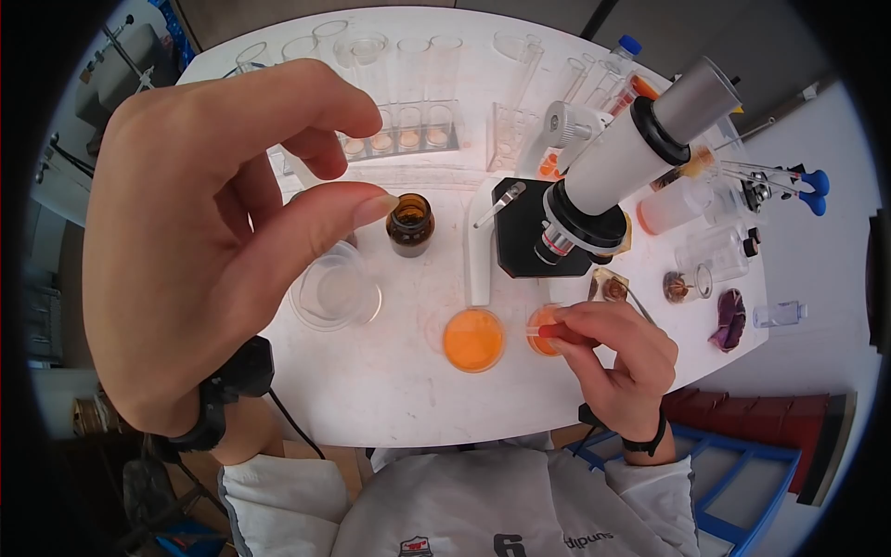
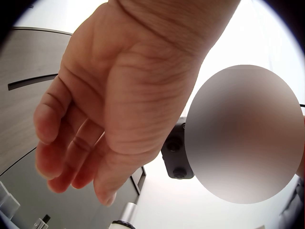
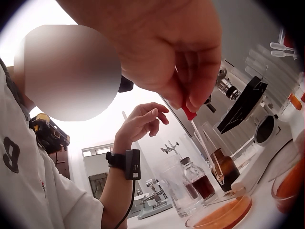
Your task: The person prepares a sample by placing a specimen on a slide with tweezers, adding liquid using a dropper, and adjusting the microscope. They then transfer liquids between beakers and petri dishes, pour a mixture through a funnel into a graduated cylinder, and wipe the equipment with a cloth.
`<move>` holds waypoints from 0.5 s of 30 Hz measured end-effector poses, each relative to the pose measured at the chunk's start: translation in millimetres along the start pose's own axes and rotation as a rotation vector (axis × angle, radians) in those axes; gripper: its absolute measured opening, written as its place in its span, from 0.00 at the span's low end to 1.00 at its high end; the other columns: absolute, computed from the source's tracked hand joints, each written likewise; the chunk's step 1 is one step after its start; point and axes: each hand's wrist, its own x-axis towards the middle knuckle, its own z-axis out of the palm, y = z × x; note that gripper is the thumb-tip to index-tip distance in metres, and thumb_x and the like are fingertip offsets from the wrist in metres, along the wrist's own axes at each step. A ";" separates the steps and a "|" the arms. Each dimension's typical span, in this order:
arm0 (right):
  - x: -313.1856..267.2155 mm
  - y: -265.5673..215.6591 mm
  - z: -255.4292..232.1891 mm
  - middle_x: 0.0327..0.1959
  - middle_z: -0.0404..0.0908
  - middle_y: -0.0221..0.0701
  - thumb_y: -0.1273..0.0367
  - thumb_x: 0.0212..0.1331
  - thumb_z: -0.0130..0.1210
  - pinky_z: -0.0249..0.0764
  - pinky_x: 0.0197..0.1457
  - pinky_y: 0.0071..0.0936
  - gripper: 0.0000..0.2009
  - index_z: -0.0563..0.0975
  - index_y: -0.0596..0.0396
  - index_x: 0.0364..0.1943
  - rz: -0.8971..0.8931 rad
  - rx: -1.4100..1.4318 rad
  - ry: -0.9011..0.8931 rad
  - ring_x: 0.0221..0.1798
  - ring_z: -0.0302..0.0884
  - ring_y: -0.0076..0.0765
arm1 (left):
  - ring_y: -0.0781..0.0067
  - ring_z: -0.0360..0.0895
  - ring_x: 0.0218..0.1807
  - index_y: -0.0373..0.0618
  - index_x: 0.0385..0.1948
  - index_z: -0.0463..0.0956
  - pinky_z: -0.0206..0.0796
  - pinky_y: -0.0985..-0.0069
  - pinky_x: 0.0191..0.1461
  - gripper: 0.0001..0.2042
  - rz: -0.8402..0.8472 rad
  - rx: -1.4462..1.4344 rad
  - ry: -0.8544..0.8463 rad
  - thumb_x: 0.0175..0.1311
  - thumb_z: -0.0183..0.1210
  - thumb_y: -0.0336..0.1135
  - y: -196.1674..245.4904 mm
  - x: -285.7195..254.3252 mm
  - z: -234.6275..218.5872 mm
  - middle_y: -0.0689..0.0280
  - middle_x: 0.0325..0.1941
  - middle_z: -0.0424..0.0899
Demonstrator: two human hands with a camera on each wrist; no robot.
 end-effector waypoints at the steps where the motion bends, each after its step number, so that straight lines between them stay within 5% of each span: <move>1: -2.3 -2.1 -1.8 0.36 0.87 0.39 0.81 0.52 0.72 0.82 0.36 0.27 0.12 0.83 0.61 0.40 0.001 0.013 0.008 0.35 0.87 0.38 | 0.87 0.69 0.19 0.39 0.44 0.84 0.57 0.84 0.25 0.16 0.004 -0.003 0.001 0.51 0.73 0.27 -0.7 0.3 0.2 0.63 0.32 0.86; 15: -10.1 0.3 2.7 0.36 0.87 0.39 0.81 0.50 0.72 0.82 0.36 0.27 0.12 0.85 0.61 0.39 -0.039 0.015 -0.085 0.35 0.88 0.40 | 0.87 0.69 0.18 0.38 0.45 0.84 0.59 0.85 0.24 0.17 -0.020 0.007 0.011 0.52 0.72 0.26 0.5 -1.4 -1.4 0.61 0.32 0.87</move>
